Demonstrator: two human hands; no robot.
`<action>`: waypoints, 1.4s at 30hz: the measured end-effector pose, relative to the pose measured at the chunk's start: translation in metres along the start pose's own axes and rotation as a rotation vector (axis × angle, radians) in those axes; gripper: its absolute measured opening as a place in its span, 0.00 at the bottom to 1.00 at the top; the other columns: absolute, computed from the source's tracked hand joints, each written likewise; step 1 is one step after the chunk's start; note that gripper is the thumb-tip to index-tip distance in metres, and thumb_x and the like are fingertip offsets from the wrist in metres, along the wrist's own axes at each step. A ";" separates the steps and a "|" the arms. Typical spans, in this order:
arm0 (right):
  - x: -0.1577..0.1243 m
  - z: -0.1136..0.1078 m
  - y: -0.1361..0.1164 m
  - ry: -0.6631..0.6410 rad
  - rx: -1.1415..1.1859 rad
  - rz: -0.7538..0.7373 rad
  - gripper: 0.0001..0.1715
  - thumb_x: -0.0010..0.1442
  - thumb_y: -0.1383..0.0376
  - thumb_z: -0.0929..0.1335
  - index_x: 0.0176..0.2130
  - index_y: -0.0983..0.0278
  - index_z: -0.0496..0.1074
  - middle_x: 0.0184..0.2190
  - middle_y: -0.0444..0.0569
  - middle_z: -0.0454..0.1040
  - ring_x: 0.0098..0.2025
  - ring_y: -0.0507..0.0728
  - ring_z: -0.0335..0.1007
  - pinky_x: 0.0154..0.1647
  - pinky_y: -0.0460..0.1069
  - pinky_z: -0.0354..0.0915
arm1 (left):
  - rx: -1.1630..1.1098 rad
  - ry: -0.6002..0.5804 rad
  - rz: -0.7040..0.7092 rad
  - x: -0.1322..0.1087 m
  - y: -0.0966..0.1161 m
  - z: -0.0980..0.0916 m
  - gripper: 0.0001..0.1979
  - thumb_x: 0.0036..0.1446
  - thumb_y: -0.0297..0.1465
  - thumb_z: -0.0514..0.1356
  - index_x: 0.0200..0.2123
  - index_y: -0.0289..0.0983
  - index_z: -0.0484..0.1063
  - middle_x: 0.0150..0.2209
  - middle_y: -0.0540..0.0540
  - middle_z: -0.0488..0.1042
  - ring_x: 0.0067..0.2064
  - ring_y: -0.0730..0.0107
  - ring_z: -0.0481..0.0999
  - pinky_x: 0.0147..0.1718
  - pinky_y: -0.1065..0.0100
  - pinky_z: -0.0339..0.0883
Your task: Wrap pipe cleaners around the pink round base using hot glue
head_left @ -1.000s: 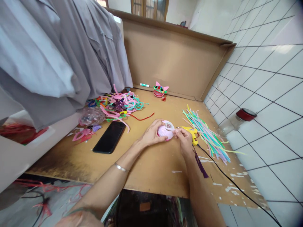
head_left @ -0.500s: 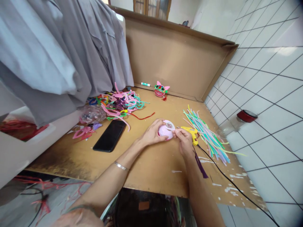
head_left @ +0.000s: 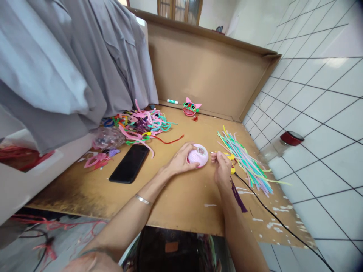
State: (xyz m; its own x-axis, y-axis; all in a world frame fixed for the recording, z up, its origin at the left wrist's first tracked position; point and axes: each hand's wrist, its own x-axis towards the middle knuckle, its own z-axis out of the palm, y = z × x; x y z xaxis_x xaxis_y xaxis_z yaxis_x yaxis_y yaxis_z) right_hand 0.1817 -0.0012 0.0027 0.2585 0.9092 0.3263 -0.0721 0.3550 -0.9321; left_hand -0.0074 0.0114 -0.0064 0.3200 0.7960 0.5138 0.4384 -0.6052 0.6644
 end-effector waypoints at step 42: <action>-0.007 0.007 0.012 -0.238 -0.524 -0.268 0.27 0.69 0.51 0.56 0.50 0.60 0.75 0.51 0.55 0.67 0.57 0.60 0.64 0.60 0.57 0.62 | -0.054 -0.097 0.079 -0.003 0.006 -0.005 0.28 0.49 0.38 0.66 0.52 0.38 0.65 0.61 0.34 0.63 0.64 0.49 0.65 0.62 0.48 0.60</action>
State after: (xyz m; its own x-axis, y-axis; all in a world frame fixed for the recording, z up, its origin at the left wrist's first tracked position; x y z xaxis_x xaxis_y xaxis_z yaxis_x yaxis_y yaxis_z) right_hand 0.1721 -0.0021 -0.0095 -0.0233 0.8485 0.5287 0.4624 0.4780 -0.7468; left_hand -0.0096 0.0058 -0.0015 0.4326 0.7415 0.5128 0.3635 -0.6640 0.6535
